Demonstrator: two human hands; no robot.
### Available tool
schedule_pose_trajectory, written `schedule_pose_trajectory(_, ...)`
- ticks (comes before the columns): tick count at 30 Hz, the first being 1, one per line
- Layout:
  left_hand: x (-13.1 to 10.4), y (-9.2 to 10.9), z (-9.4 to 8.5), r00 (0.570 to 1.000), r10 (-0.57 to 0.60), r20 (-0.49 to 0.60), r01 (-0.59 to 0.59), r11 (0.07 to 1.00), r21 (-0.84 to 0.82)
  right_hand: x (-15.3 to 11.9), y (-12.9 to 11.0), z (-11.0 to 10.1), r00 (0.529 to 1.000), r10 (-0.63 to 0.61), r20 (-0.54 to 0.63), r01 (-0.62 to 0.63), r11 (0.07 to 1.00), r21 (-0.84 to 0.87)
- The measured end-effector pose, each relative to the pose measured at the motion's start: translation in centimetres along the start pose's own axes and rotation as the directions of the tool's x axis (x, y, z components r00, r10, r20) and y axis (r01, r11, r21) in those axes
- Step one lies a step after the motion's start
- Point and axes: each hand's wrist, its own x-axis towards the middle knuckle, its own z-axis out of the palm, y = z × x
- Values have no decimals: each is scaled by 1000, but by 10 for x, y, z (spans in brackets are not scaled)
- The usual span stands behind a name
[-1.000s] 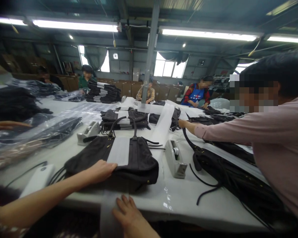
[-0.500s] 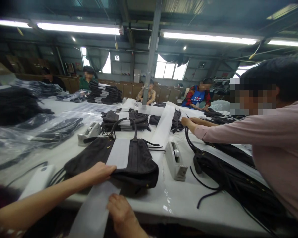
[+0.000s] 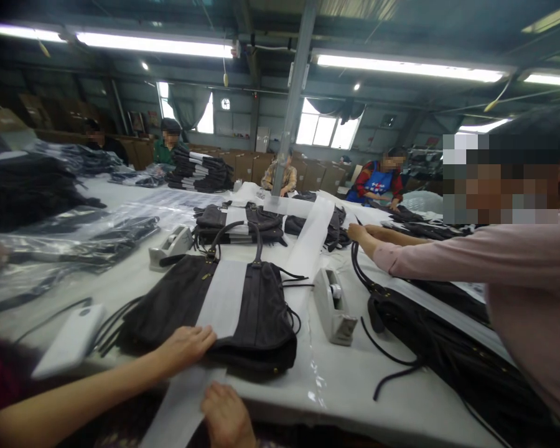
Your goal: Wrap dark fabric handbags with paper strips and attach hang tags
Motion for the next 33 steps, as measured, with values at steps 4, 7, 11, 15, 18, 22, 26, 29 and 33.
schedule_pose_trajectory(4,-9,-3,5,998,64,-9,-65,994,-88,3,-1,-4,981,-188,36,188,982,12)
schedule_pose_trajectory(7,-14,-8,14,997,79,18,-75,985,-158,50,5,-39,969,-67,236,44,994,102)
schedule_pose_trajectory(11,-12,-17,16,992,125,31,-119,982,-145,131,31,-75,934,146,325,-134,989,-59)
schedule_pose_trajectory(15,-14,-25,9,981,192,12,-190,976,-103,138,61,-65,797,206,568,-152,978,-141)
schedule_pose_trajectory(18,-23,-25,7,987,157,36,-151,980,-130,111,76,-54,704,208,679,-174,978,-119)
schedule_pose_trajectory(22,-28,-19,7,995,78,54,-67,980,-187,101,88,-57,680,182,711,-177,981,-81)
schedule_pose_trajectory(26,-23,-20,5,992,88,85,-64,967,-248,108,90,-66,665,173,727,-177,982,-72)
schedule_pose_trajectory(29,-22,-24,5,995,79,58,-58,949,-310,104,87,-67,682,194,705,-174,980,-101)
schedule_pose_trajectory(33,-24,-24,11,997,72,23,-59,937,-345,91,82,-69,693,187,696,-156,982,-108)
